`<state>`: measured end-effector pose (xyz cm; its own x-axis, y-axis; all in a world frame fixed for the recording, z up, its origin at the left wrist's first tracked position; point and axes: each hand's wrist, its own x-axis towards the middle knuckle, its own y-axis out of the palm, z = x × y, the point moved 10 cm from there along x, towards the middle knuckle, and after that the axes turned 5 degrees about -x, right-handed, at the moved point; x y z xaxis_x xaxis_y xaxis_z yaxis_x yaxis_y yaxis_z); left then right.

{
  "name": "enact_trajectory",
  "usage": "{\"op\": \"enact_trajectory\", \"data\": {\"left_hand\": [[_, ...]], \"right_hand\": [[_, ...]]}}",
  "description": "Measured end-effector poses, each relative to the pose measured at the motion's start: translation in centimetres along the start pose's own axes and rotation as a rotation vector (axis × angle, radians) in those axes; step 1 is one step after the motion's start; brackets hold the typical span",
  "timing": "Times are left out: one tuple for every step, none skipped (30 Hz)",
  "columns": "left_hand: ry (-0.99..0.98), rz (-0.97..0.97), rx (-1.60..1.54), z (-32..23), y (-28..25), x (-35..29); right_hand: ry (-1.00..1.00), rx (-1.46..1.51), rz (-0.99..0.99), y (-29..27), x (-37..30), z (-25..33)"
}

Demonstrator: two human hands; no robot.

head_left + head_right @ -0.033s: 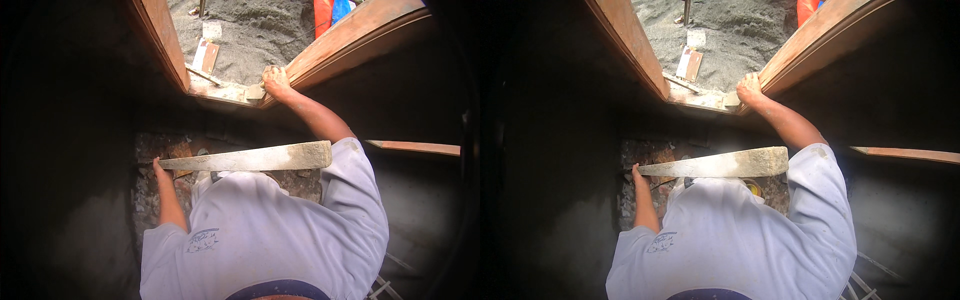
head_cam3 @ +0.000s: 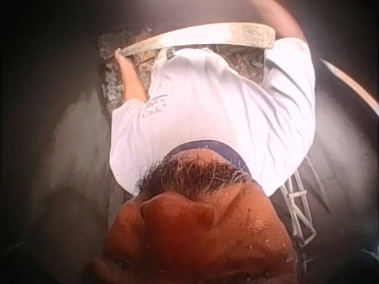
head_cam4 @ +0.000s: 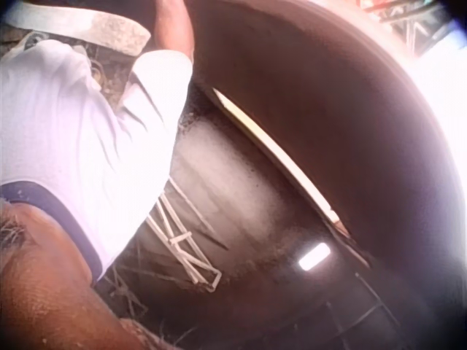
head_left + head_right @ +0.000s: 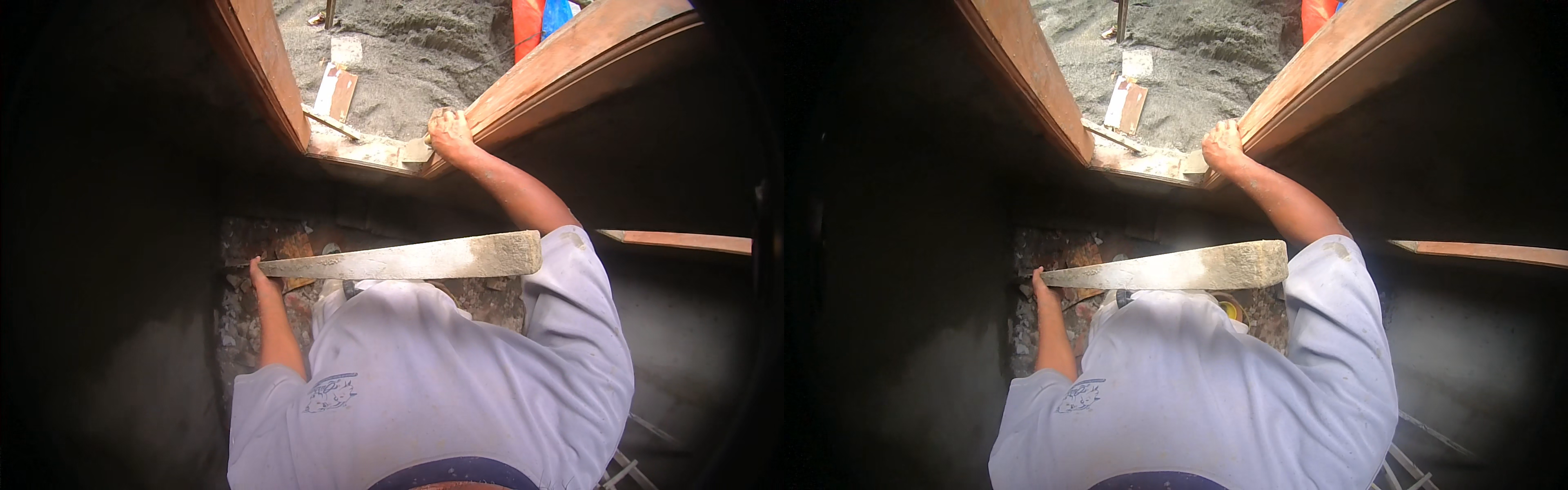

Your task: The person scoops wet cement from a bucket using a trowel and applies it to the wall and ceiling. They repeatedly smooth the surface with a long wooden straightedge to level the plaster. The work occurs in a small unfinished room with debris on the floor.

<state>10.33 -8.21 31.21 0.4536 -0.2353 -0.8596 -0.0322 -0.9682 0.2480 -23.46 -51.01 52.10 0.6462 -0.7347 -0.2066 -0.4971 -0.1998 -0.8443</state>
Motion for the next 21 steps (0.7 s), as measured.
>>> {"op": "enact_trajectory", "data": {"left_hand": [[0.004,-0.015,-0.001,0.1,-0.1,0.0],[0.007,-0.031,0.002,0.2,0.0,0.0],[0.01,-0.045,0.004,0.2,0.1,-0.1],[-0.012,-0.012,0.004,0.8,0.7,-0.1],[-0.027,0.015,-0.001,1.1,1.0,-0.3],[-0.026,0.039,-0.02,0.8,1.1,-0.2],[-0.017,0.095,0.009,1.2,2.2,0.1],[0.003,0.132,0.034,1.3,2.4,0.1],[0.034,0.082,0.02,1.4,2.8,-0.3],[0.03,0.057,0.004,1.5,2.5,-0.5],[0.051,0.045,-0.034,1.5,2.0,-0.6],[0.042,0.059,-0.051,1.7,1.9,-0.1],[0.031,0.013,-0.078,2.2,1.1,1.0],[0.014,-0.025,-0.104,2.8,0.6,1.6],[0.027,-0.029,-0.122,3.2,1.6,0.9],[0.041,-0.024,-0.131,3.6,3.6,-0.8],[0.056,-0.027,-0.145,4.0,4.9,-2.1],[0.053,-0.041,-0.146,4.7,5.7,-2.4],[0.053,-0.057,-0.143,5.3,6.5,-2.5],[0.049,-0.071,-0.143,6.2,7.3,-2.5],[0.091,-0.055,-0.181,6.7,8.2,-1.9]], "right_hand": [[0.012,-0.01,0.027,0.2,0.2,-0.1],[0.025,-0.018,0.057,0.5,0.2,-0.1],[0.034,-0.053,0.028,0.3,0.3,-0.2],[0.033,-0.011,-0.001,0.1,0.1,-0.6],[0.023,0.034,-0.037,-0.7,-0.1,-0.7],[0.002,0.083,-0.09,-2.3,0.4,-0.4],[-0.024,0.244,-0.167,-3.9,-0.4,-1.4],[-0.103,0.463,-0.193,-5.5,-1.5,-1.8],[-0.214,0.754,-0.155,-7.1,-2.8,-2.1],[-0.232,1.242,0.082,-9.2,-4.7,-2.2],[-0.241,1.515,0.245,-12.0,-7.2,-2.5],[-0.292,1.725,0.3,-14.3,-10.1,-3.5],[-0.231,1.892,0.442,-15.7,-12.8,-4.3],[-0.29,1.879,0.358,-17.3,-15.2,-5.9],[-0.401,1.815,0.211,-20.7,-18.0,-7.4],[-0.347,1.793,0.169,-20.2,-20.4,-9.1],[-0.224,1.71,0.142,-20.6,-22.6,-10.7],[-0.264,1.629,0.095,-20.8,-24.2,-12.1],[-0.206,1.553,0.047,-20.8,-25.5,-13.1],[-0.148,1.473,-0.001,-20.7,-26.8,-14.1],[-0.029,1.382,-0.083,-20.4,-27.6,-15.0]]}}
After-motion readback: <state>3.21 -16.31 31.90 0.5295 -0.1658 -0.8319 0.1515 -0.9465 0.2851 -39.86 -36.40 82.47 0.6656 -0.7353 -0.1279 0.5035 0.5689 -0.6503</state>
